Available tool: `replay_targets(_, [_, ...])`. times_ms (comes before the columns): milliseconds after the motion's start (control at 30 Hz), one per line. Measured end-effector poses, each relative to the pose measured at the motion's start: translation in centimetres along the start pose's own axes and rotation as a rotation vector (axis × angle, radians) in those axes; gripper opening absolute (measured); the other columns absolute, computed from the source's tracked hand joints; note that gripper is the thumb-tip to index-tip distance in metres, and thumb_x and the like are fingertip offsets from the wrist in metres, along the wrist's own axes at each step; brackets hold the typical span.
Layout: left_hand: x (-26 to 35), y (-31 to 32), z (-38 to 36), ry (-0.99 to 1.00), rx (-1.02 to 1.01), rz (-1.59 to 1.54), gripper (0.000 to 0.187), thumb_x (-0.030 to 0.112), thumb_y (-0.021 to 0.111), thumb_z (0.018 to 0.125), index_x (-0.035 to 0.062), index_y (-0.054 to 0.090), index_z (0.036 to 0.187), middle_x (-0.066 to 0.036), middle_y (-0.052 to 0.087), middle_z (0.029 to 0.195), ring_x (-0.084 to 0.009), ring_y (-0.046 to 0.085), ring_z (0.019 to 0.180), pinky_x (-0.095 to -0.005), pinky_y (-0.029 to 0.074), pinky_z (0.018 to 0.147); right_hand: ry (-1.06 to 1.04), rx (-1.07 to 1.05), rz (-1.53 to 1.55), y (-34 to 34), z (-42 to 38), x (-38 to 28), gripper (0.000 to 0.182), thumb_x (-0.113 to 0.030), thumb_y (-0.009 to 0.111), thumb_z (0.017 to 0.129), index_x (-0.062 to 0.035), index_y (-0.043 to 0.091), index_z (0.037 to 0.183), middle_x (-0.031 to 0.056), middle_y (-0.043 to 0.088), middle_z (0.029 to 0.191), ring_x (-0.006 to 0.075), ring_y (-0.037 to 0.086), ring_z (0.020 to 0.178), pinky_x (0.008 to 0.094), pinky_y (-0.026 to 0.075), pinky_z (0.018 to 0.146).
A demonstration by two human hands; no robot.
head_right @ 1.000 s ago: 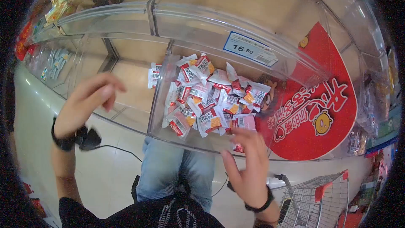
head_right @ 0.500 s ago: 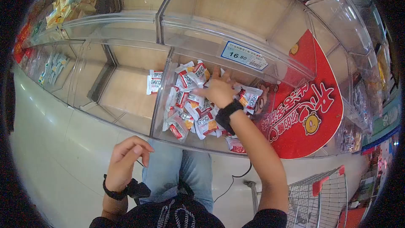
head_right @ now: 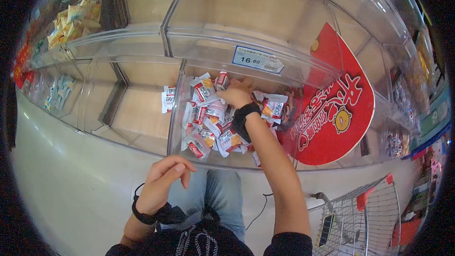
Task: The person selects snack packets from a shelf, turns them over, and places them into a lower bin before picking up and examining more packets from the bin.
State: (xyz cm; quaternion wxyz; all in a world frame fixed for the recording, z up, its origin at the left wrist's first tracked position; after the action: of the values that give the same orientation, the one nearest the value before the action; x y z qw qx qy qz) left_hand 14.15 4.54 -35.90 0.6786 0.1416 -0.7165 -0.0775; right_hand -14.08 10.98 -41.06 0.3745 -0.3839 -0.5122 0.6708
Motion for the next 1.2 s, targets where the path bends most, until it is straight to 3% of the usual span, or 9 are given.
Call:
replay_targets(100, [-0.7, 0.4, 1.0, -0.005, -0.069, -0.009, 0.020, 0.016, 0.042, 0.087, -0.0003, 0.054, 0.087, 0.000, 0.047, 0.064, -0.0076, 0.045, 0.062, -0.0200, 0.036, 0.060, -0.012, -0.217, 0.111, 0.6, -0.2, 0.6, 0.071, -0.041, 0.066, 0.056, 0.0048, 0.050, 0.108, 0.0265, 0.048, 0.107, 0.0395, 0.035, 0.112, 0.0467, 0.032, 0.091])
replay_targets(267, [-1.7, 0.6, 3.3, 0.110, -0.008, -0.037, 0.020, 0.016, 0.044, 0.086, 0.0012, 0.050, 0.098, -0.004, 0.051, 0.079, -0.0108, 0.048, 0.075, -0.0231, 0.038, 0.068, -0.146, 0.077, 0.367, -7.0, -6.7, -0.6, 0.046, -0.021, 0.069, 0.054, 0.0033, 0.057, 0.091, 0.0197, 0.054, 0.085, 0.0349, 0.052, 0.082, 0.0379, 0.043, 0.073])
replay_targets(433, [-0.9, 2.4, 4.7, 0.198, 0.124, -0.223, 0.033, 0.015, 0.050, 0.084, 0.0038, 0.039, 0.114, -0.007, 0.046, 0.102, -0.0120, 0.045, 0.093, -0.0246, 0.038, 0.081, -0.286, 0.182, 0.455, -11.7, -16.3, -3.6, 0.043, -0.005, 0.064, 0.055, 0.0031, 0.051, 0.095, 0.0220, 0.042, 0.109, 0.0375, 0.041, 0.100, 0.0418, 0.035, 0.086])
replay_targets(533, [-1.9, 3.1, 4.7, 0.015, 0.106, -0.232, 0.040, 0.017, 0.052, 0.084, 0.0044, 0.035, 0.118, -0.008, 0.044, 0.107, -0.0123, 0.044, 0.098, -0.0245, 0.037, 0.083, -0.434, 0.257, 0.414, -12.4, -19.7, -5.2, 0.050, 0.001, 0.063, 0.052, 0.0037, 0.047, 0.099, 0.0213, 0.036, 0.115, 0.0391, 0.036, 0.107, 0.0442, 0.032, 0.090])
replay_targets(733, [-2.3, 1.9, 4.2, 0.017, 0.137, -0.476, 0.036, 0.017, 0.047, 0.086, 0.0039, 0.034, 0.117, -0.010, 0.052, 0.103, -0.0163, 0.052, 0.094, -0.0268, 0.042, 0.081, -0.130, 0.138, 0.736, -12.4, -22.2, -2.4, 0.053, 0.000, 0.067, 0.058, 0.0003, 0.048, 0.107, 0.0175, 0.033, 0.122, 0.0371, 0.034, 0.111, 0.0404, 0.034, 0.091])
replay_targets(767, [-1.9, 1.6, 4.2, 0.059, 0.157, -0.496, 0.032, 0.015, 0.044, 0.086, 0.0035, 0.035, 0.115, -0.012, 0.051, 0.106, -0.0175, 0.052, 0.097, -0.0293, 0.043, 0.081, -0.004, 0.286, 0.939, -10.8, -23.1, -0.4, 0.047, -0.002, 0.067, 0.063, -0.0004, 0.050, 0.106, 0.0159, 0.035, 0.120, 0.0299, 0.046, 0.101, 0.0337, 0.047, 0.075])
replay_targets(867, [-1.7, 1.1, 4.2, 0.163, 0.225, -0.514, 0.035, 0.016, 0.044, 0.087, 0.0042, 0.032, 0.117, -0.011, 0.050, 0.109, -0.0165, 0.052, 0.097, -0.0289, 0.044, 0.079, 0.328, 0.539, 1.459, -8.8, -25.0, 2.3, 0.053, 0.001, 0.064, 0.066, -0.0021, 0.043, 0.114, 0.0156, 0.041, 0.114, 0.0216, 0.054, 0.086, 0.0260, 0.051, 0.055])
replay_targets(967, [-2.0, 1.4, 3.7, 0.185, 0.293, -0.501, 0.039, 0.006, 0.049, 0.083, 0.0046, 0.033, 0.118, -0.011, 0.047, 0.111, -0.0155, 0.051, 0.098, -0.0273, 0.045, 0.079, 0.277, 0.659, 1.665, -9.5, -25.2, 1.2, 0.059, 0.001, 0.055, 0.072, -0.0046, 0.029, 0.125, 0.0121, 0.047, 0.105, 0.0172, 0.056, 0.075, 0.0243, 0.047, 0.048])
replay_targets(1200, [-3.7, 2.0, 3.5, 0.161, 0.300, -0.464, 0.046, -0.005, 0.050, 0.078, -0.0002, 0.029, 0.119, -0.010, 0.048, 0.109, -0.0165, 0.050, 0.099, -0.0283, 0.043, 0.082, 0.411, 0.306, 2.036, -7.7, -23.7, -2.0, 0.067, 0.002, 0.054, 0.072, -0.0020, 0.017, 0.128, 0.0147, 0.044, 0.111, 0.0190, 0.054, 0.084, 0.0260, 0.050, 0.050])
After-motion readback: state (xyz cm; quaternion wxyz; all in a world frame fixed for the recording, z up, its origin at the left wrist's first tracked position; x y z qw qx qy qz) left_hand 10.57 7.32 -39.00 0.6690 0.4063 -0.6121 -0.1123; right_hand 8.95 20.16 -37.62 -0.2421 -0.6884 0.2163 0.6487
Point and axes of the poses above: each hand's wrist, its own z-axis towards the middle knuckle, its own y-axis out of the palm, x = y × z, the point moved 6 cm from there along z, towards the middle knuckle
